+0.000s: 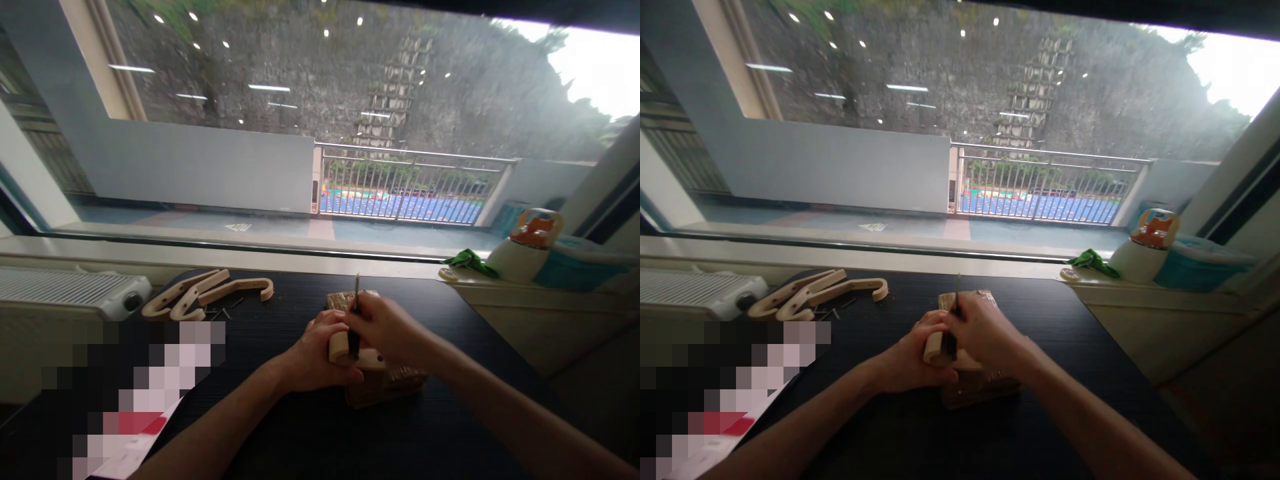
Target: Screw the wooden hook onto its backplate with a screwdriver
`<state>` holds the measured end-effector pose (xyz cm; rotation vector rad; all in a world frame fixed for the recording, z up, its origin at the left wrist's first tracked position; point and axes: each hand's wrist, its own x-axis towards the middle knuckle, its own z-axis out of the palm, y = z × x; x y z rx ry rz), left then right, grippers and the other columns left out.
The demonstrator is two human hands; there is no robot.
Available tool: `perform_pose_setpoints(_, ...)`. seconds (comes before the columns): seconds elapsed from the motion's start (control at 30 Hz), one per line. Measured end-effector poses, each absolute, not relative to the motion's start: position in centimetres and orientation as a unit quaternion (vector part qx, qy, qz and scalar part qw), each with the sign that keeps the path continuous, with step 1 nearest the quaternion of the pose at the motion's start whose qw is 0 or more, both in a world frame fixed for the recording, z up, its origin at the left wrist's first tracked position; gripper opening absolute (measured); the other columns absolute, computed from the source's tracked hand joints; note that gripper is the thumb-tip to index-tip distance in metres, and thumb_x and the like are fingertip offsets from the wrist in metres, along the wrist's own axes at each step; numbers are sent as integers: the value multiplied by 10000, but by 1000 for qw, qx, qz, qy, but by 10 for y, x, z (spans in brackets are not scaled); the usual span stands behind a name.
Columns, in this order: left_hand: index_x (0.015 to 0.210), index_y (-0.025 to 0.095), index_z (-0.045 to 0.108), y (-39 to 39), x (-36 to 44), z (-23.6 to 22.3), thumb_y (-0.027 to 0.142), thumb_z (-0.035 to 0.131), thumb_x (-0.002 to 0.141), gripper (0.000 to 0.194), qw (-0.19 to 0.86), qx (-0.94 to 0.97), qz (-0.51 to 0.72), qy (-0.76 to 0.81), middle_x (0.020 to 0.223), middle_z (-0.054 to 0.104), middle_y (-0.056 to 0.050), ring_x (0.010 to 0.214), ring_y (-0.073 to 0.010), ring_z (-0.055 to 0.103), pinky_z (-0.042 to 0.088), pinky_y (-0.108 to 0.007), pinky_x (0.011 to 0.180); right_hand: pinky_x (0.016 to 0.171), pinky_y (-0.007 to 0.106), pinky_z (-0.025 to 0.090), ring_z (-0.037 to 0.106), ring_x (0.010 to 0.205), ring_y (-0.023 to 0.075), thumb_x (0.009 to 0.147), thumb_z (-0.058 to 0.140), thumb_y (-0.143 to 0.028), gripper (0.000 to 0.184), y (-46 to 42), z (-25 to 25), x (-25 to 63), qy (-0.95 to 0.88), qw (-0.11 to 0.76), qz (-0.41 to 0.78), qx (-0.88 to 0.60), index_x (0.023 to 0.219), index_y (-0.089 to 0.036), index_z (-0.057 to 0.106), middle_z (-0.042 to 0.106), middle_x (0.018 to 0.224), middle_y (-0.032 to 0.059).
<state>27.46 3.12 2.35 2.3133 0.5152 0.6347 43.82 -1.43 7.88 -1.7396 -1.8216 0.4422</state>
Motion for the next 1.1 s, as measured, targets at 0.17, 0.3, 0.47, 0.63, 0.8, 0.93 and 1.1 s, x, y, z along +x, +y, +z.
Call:
perform_pose_setpoints(0.17,964,227,632,33,275,21,412,794,550,481,333,887,262,183,1206,477,-49,1191,-253,385,316,-363,1047,456,212,332,507,498,102,830,475,-370,223,-23,72,440,-683,280,192,-647,796,-173,573,600,607,-1)
perform_pose_setpoints(0.3,993,189,603,36,272,25,410,803,538,543,348,894,233,157,1208,495,-84,1235,-265,348,300,-366,1061,492,218,370,534,560,115,850,442,-379,246,-26,77,450,-676,291,189,-650,889,-175,574,602,662,7)
perform_pose_setpoints(0.47,1055,220,586,38,264,37,377,778,592,526,365,906,173,123,1255,475,-68,1297,-262,283,252,-381,1090,485,233,383,530,529,122,893,343,-408,350,-41,90,462,-662,279,222,-659,1110,-206,528,606,665,-1)
perform_pose_setpoints(0.63,1061,220,590,37,262,39,363,779,592,526,363,910,156,125,1283,451,-75,1312,-275,269,245,-393,1090,578,254,390,533,657,147,840,414,-327,317,-56,109,473,-688,204,95,-690,1100,-203,547,627,778,25)
perform_pose_setpoints(0.8,1026,210,598,33,263,39,333,781,593,485,347,912,171,134,1289,455,-83,1295,-277,304,268,-402,1076,562,244,349,526,627,143,751,485,-233,224,-68,145,466,-729,64,73,-678,927,-240,623,630,725,-1)
perform_pose_setpoints(0.93,979,208,602,31,264,40,316,774,600,430,341,911,180,149,1277,471,-78,1289,-268,318,278,-397,1073,595,255,352,565,669,164,766,508,-253,229,-71,166,449,-774,-12,67,-630,903,-287,688,669,761,10)
perform_pose_setpoints(1.1,1005,208,583,29,265,40,336,767,594,468,326,911,198,159,1241,501,-71,1260,-263,349,294,-394,1061,594,256,325,557,653,151,742,517,-170,202,-67,167,441,-827,-45,40,-559,793,-254,694,667,717,10)
